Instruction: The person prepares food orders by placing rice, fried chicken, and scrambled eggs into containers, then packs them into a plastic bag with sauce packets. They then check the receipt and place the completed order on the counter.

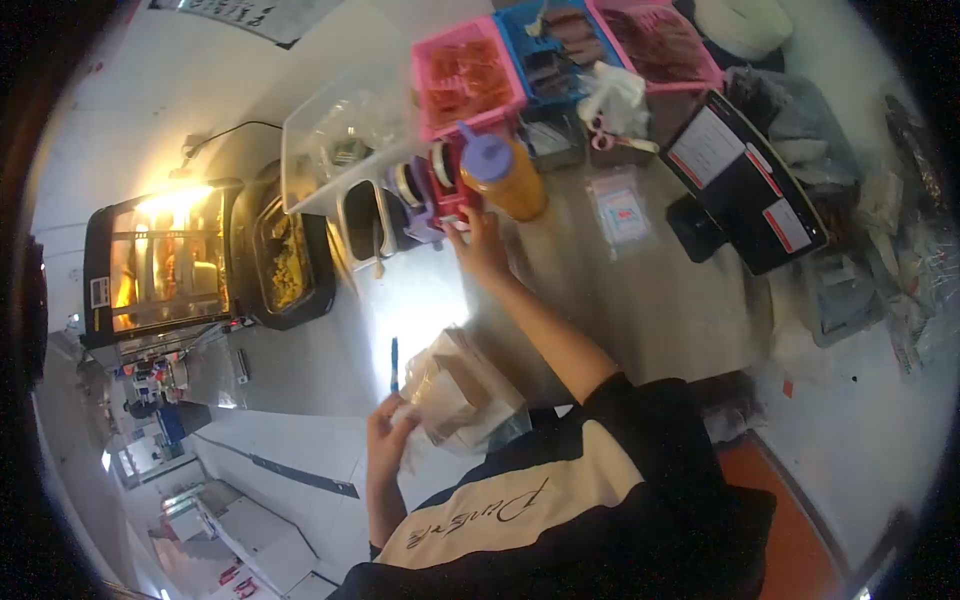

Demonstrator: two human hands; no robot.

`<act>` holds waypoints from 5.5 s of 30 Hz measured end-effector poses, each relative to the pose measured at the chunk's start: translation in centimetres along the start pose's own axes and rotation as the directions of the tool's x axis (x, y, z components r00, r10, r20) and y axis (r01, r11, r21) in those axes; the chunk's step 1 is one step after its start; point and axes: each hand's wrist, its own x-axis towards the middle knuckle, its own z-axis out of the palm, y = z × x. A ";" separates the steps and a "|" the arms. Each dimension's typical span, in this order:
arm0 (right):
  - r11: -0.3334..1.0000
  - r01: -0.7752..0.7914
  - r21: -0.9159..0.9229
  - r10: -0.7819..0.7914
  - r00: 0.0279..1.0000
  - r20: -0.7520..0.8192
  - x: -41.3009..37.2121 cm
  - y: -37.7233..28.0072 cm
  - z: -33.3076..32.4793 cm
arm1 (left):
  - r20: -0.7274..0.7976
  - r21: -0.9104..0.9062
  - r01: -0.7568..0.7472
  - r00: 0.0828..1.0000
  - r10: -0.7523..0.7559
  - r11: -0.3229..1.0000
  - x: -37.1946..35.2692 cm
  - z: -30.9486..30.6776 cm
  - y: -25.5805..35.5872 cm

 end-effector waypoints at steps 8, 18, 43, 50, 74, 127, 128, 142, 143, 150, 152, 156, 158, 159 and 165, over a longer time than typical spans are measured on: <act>0.956 -0.025 0.293 0.082 0.980 -0.183 -0.1 2.0 4.6 | 0.054 0.049 -0.278 0.960 0.275 0.959 2.7 -4.4 -4.2; 0.982 -0.186 -0.025 0.184 0.980 -0.073 -0.2 0.9 4.0 | 0.304 0.098 -0.439 0.868 0.393 0.893 9.0 -6.7 -5.5; 0.987 -0.072 -0.145 -0.033 0.786 -0.617 -8.8 0.3 -9.9 | 0.398 0.011 -0.111 0.912 0.098 0.994 10.0 -6.6 -6.0; 0.433 -0.263 -0.862 -0.388 0.809 -0.442 -5.6 6.0 -29.6 | 0.373 0.072 -0.109 0.925 0.075 0.991 9.6 -5.3 -4.4; 0.878 -0.321 -0.356 -0.092 0.614 -0.783 -34.9 -2.0 -20.2 | 0.412 0.630 -0.542 0.840 0.353 0.556 11.9 -3.0 -2.4; 0.914 -0.199 -0.352 -0.401 -0.574 -0.714 -112.4 -24.0 -64.8 | 0.837 -0.540 -0.841 -0.540 0.090 -0.032 -59.6 37.3 -15.3; 0.920 -0.166 -0.355 -0.387 -0.525 -0.758 -111.5 -24.8 -63.4 | 0.766 -0.623 -0.782 -0.619 0.173 -0.035 -60.8 38.0 -15.4; 0.955 -0.268 -0.127 -0.167 -0.136 -0.977 -99.0 -26.2 -46.3 | 0.838 -0.305 -0.290 -0.535 0.111 0.907 -68.1 35.4 -20.2; 0.809 -0.518 -0.277 -0.304 0.035 -0.952 -99.0 -25.8 -47.1 | 0.826 -0.358 -0.334 -0.549 0.129 0.872 -67.9 35.1 -20.4; 0.932 0.057 0.358 0.331 0.265 -0.905 -95.7 -22.7 -45.6 | 0.951 -0.044 -0.066 -0.308 0.021 0.997 -65.9 37.9 -17.7; 0.901 0.001 0.434 0.408 0.334 -0.849 -95.5 -21.8 -44.3 | 0.979 -0.072 -0.195 -0.202 0.032 0.978 -63.1 40.9 -16.8; 0.819 -0.074 0.569 0.557 0.343 -0.757 -95.0 -19.7 -42.1 | 0.980 -0.110 -0.338 -0.197 0.044 0.935 -57.0 46.5 -17.7; 0.831 -0.110 0.545 0.545 0.358 -0.758 -95.2 -18.3 -41.1 | 0.991 -0.027 -0.459 -0.128 -0.036 0.888 -55.1 47.4 -18.1; 0.837 -0.126 0.532 0.538 0.363 -0.761 -95.2 -17.9 -40.5 | 0.993 -0.032 -0.559 -0.114 -0.039 0.829 -54.0 47.8 -18.4; 0.851 -0.096 0.516 0.516 0.332 -0.790 -94.8 -16.2 -38.3 | 0.721 -0.693 -0.688 -0.648 -0.247 -0.217 -45.6 52.8 -23.6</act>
